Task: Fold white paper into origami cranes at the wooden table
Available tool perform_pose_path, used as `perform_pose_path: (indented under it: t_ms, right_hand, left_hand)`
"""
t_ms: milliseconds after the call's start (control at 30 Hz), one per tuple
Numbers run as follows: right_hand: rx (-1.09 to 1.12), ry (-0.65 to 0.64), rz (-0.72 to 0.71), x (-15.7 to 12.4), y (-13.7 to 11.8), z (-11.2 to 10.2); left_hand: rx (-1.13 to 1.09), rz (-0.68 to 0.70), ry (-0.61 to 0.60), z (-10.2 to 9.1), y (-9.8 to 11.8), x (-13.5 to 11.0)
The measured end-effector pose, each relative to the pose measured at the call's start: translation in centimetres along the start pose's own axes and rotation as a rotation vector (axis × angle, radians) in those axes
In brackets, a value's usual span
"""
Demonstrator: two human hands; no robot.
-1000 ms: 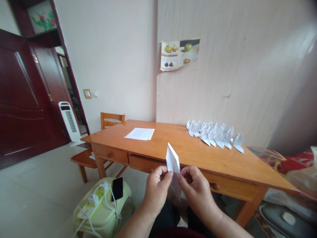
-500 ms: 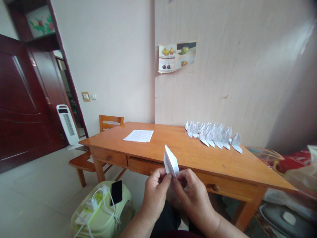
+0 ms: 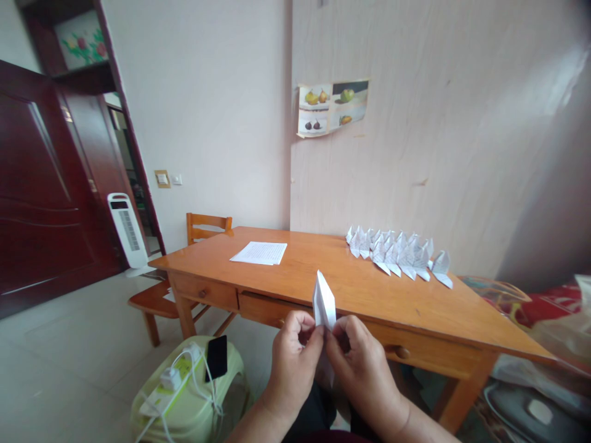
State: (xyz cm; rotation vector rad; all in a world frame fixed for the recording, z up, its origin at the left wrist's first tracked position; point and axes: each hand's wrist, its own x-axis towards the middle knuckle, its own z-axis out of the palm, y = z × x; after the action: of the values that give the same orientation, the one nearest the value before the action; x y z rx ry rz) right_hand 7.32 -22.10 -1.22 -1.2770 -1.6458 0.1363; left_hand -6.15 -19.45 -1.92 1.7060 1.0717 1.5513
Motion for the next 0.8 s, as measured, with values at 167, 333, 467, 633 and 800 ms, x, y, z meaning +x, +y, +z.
perform_pose_path:
  t_ms: [167,333,467,633,800]
  right_hand:
    - [0.088,-0.019,0.077,-0.04,0.35,0.19]
    - [0.24,-0.039,0.141,-0.02,0.54,0.36]
    - [0.394,-0.061,0.172,0.05,0.39,0.23]
    - [0.548,-0.056,0.224,0.35,0.13,0.05]
    - [0.667,-0.056,0.307,0.51,0.42,0.2]
  left_hand:
    - [-0.025,0.028,-0.035,-0.08,0.23,-0.15]
    - [-0.026,0.103,-0.068,-0.37,0.5,-0.3]
    - [0.0,0.14,-0.073,-0.47,0.27,-0.33]
    - [-0.014,0.171,-0.097,-0.38,0.25,-0.36]
    - [-0.005,0.166,-0.097,-0.17,0.6,-0.46]
